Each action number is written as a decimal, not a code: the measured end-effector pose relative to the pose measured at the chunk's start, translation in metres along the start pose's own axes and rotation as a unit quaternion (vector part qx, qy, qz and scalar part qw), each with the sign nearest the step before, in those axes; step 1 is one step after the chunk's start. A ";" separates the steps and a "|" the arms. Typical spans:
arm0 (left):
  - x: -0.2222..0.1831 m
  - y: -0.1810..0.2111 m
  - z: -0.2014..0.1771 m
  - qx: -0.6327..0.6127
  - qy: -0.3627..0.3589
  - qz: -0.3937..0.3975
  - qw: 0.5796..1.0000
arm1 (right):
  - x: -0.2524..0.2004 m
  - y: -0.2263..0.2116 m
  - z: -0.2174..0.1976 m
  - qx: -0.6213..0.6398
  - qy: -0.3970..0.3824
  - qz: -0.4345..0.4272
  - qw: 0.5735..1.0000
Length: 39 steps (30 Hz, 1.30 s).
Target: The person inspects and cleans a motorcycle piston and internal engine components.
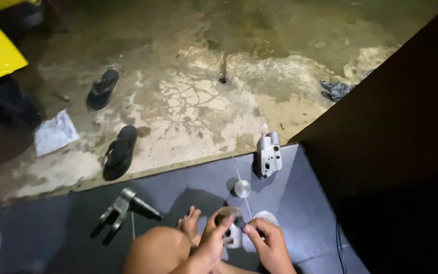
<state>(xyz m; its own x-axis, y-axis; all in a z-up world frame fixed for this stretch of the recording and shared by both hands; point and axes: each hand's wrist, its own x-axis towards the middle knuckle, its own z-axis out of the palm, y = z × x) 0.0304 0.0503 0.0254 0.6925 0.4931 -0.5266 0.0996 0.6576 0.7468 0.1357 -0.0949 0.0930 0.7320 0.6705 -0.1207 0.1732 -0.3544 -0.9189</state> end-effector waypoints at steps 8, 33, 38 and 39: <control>-0.005 0.020 0.022 0.066 -0.099 0.084 0.989 | 0.006 0.005 -0.026 -0.021 0.003 -0.028 0.999; -0.036 0.011 0.014 0.096 -0.146 0.069 0.982 | -0.050 -0.029 -0.024 -0.107 0.034 0.048 0.993; -0.011 -0.022 0.004 0.069 -0.122 0.062 0.988 | -0.045 -0.017 -0.015 -0.023 0.002 -0.068 0.997; -0.006 -0.024 0.006 0.058 -0.124 0.055 0.989 | -0.046 -0.025 -0.016 -0.005 -0.041 -0.043 0.998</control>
<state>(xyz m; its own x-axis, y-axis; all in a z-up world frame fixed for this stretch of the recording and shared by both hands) 0.0281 0.0283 0.0129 0.8567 0.3933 -0.3339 0.0852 0.5304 0.8435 0.1083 -0.1269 0.1275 0.6579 0.7498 -0.0711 0.2401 -0.2983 -0.9238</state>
